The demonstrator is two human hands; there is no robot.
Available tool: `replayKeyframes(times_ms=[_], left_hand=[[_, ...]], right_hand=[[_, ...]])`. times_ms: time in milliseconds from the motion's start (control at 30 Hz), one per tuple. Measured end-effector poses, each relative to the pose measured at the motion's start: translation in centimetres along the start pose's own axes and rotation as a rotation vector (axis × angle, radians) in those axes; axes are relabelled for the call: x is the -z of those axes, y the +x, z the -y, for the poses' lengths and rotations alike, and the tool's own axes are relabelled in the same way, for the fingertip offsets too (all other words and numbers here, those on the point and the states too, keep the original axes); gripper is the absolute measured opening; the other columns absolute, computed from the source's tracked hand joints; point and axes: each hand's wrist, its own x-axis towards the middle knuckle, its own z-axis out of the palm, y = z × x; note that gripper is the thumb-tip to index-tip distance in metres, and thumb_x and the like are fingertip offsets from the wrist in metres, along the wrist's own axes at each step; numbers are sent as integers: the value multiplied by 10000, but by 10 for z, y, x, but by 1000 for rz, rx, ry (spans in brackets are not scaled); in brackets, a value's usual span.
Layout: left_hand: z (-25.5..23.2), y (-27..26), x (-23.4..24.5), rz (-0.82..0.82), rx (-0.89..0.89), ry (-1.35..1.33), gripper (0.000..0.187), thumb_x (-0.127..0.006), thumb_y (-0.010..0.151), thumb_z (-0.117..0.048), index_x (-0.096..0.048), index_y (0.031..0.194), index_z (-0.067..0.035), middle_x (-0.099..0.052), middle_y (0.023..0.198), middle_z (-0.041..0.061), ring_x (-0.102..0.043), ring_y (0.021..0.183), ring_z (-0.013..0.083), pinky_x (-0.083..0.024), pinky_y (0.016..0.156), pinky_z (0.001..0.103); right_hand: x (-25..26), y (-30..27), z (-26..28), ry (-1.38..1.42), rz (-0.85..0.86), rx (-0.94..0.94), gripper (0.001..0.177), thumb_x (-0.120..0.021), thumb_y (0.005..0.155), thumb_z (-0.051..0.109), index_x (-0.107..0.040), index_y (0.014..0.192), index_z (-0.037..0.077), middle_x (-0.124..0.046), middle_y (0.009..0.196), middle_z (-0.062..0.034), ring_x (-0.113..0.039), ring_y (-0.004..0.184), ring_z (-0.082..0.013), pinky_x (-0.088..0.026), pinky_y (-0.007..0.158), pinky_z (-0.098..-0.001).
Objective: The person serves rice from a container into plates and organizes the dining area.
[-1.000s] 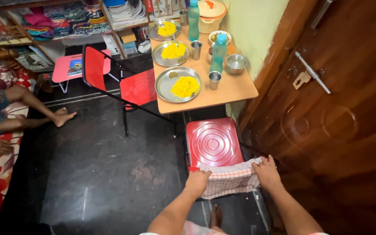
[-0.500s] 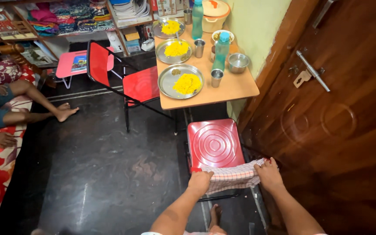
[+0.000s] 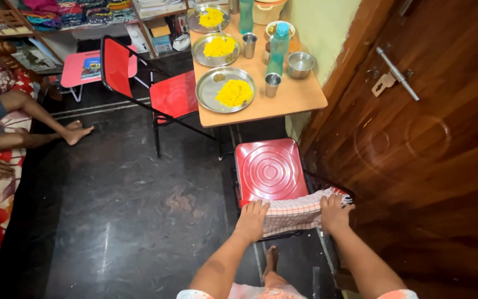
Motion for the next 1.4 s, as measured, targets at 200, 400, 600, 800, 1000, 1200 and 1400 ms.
replayKeyframes(times_ms=[200, 400, 600, 800, 1000, 1200, 1400], left_hand=[[46, -18, -41, -78, 91, -79, 925, -820, 806, -267, -343, 1571, -63, -366, 1602, 215, -287, 1533, 380, -246, 1244, 500], [108, -87, -66, -177, 491, 389, 809, -637, 887, -184, -235, 1569, -21, -241, 1654, 186, -195, 1535, 396, -162, 1233, 527], [103, -151, 6, -144, 850, 257, 842, -576, 864, -134, -208, 1615, -29, -175, 1698, 167, -110, 1566, 398, -93, 1255, 530], [81, -216, 17, -61, 1115, 139, 884, -631, 913, -282, -142, 1610, -45, -98, 1698, 152, -59, 1567, 401, -57, 1254, 560], [45, -293, 0, -78, 1420, 75, 974, -677, 910, -297, -83, 1634, -28, -85, 1708, 181, -53, 1571, 396, -67, 1260, 531], [6, -369, -17, -127, 1634, 8, 955, -670, 932, -346, -92, 1624, -30, -81, 1701, 182, -56, 1568, 397, -77, 1258, 521], [-26, -450, -40, -228, 1741, -1, 934, -665, 933, -376, -135, 1621, -34, -86, 1701, 169, -65, 1566, 388, -84, 1260, 505]], right_hand=[[-15, 40, 0, -87, 49, 24, 711, -613, 952, 431, -382, 1541, 106, -446, 1560, -167, -388, 1456, -393, -323, 1053, -765], [57, 48, 66, 4, -88, 249, 397, -495, 999, 356, -728, 1248, 153, -703, 1333, -104, -644, 1274, -313, -433, 1083, -587], [130, -12, 159, 242, -305, 769, 627, -451, 995, 548, -448, 1512, 192, -434, 1585, -99, -401, 1461, -319, -351, 1140, -546], [156, -35, 225, 13, -397, 1136, 788, -462, 973, 603, -261, 1600, 169, -231, 1681, -41, -167, 1555, -284, -183, 1213, -566], [174, -55, 283, -224, -524, 1317, 878, -443, 965, 636, -191, 1615, 102, -163, 1707, -52, -99, 1574, -251, -120, 1245, -504], [177, -125, 350, -310, -643, 1519, 906, -364, 975, 669, -124, 1623, 84, -109, 1710, -47, -69, 1571, -249, -90, 1248, -474], [156, -219, 409, -429, -662, 1686, 884, -307, 988, 669, -116, 1627, 89, -101, 1709, -40, -50, 1574, -243, -79, 1254, -470]])
